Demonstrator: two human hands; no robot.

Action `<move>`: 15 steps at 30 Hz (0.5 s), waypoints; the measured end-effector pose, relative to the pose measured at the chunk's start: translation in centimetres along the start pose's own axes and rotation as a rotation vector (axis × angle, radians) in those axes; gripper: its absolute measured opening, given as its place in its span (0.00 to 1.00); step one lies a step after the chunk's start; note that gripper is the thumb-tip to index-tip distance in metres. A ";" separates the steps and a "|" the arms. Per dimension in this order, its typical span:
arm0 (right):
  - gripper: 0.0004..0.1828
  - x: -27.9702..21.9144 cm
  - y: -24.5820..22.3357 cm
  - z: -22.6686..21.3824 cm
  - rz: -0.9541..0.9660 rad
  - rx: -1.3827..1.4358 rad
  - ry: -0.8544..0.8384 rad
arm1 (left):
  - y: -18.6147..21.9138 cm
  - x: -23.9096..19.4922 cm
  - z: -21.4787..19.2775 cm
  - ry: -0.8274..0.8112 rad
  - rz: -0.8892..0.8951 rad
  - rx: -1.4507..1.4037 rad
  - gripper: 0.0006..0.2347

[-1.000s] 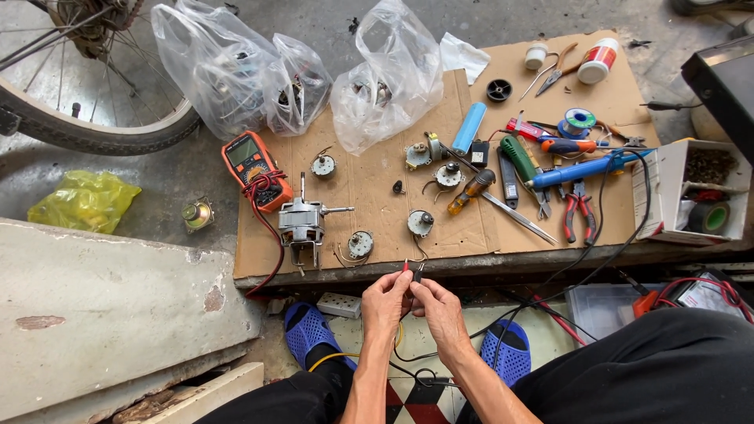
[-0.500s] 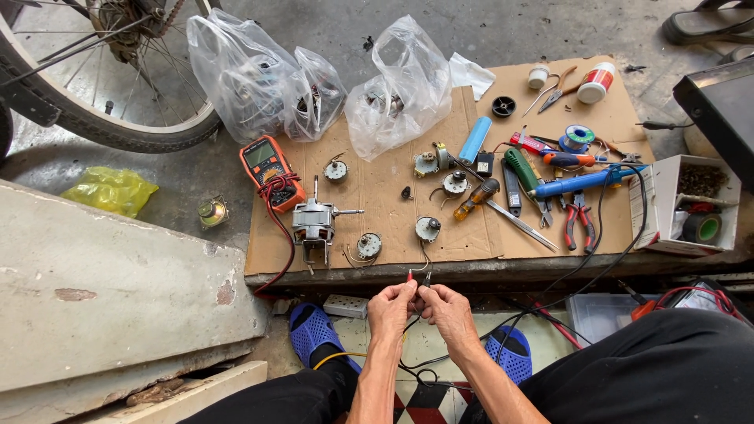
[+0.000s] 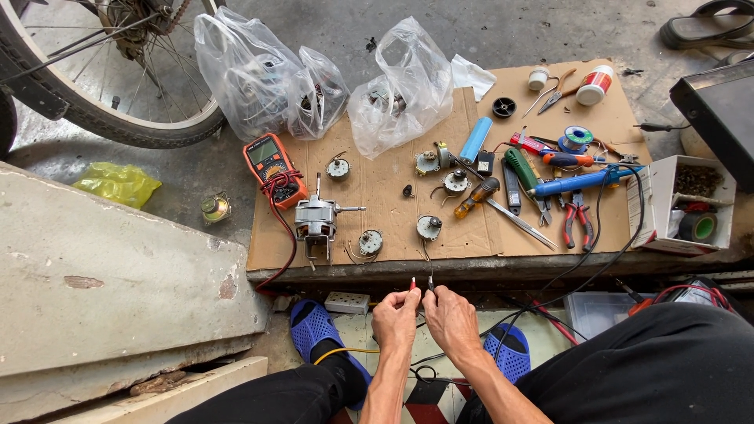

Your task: The person sits on the floor and uses a multimeter to test small electrical motors and components on a cardboard workbench. They connect the multimeter probes to the motor terminals and a power strip, then handle a small cylindrical component.

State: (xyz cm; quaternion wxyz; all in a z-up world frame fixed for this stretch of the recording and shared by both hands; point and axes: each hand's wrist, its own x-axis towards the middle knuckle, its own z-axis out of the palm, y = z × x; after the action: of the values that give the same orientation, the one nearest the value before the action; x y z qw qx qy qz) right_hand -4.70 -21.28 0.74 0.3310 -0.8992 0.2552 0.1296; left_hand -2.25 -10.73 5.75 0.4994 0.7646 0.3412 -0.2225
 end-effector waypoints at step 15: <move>0.16 -3.7 -4.5 -6.0 0.263 0.576 -0.236 | -2.8 1.4 1.3 -0.101 -0.093 -0.376 0.13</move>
State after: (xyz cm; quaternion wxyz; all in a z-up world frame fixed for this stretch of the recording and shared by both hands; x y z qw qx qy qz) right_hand -4.97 -20.90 9.08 0.5790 -0.7071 0.3550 0.1968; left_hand -3.34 -10.77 2.54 0.6391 0.6291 0.3862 -0.2159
